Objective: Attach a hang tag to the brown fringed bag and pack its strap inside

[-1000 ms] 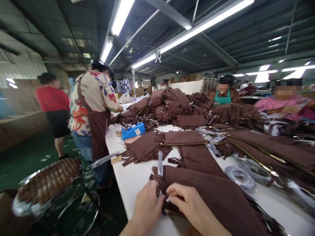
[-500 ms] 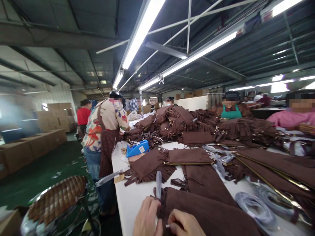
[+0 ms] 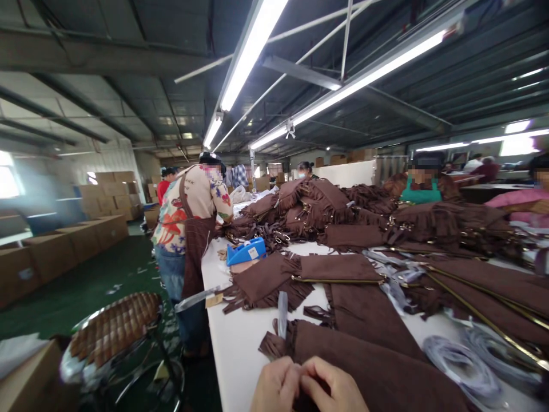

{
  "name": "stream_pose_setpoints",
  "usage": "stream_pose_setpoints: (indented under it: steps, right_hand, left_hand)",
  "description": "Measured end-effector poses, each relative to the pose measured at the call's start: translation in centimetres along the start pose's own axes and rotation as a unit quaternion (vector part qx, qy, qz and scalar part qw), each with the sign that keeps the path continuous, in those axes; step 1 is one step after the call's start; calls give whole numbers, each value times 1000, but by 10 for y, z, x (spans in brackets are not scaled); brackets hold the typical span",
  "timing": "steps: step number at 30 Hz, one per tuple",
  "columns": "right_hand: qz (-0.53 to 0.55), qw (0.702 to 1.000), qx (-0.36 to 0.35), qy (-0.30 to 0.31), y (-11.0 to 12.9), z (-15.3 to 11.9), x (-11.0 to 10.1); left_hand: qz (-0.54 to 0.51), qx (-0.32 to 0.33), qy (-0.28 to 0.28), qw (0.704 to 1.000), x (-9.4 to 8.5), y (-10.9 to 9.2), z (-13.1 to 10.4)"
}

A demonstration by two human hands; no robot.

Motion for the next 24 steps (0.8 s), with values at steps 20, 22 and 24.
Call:
stream_pose_setpoints:
  steps: [20,22,24]
  right_hand:
    - [-48,999,10,-11,15,-10,-1]
    - [-65,998,11,-6,11,-10,0]
    - [-76,997,12,-3,8,-10,1]
  left_hand:
    - [89,224,7,970,-63,15,-12]
    - [173,270,33,947,-60,18,-11]
    - [263,291,51,918,-52,20,-7]
Point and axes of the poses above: each hand's wrist, its own z-axis towards the middle knuckle, its own x-axis out of the palm, y = z × x, the point moved 4 cm from there along z, towards the middle knuckle, and after that the axes turned 14 degrees about z, right-handed, at the moved point
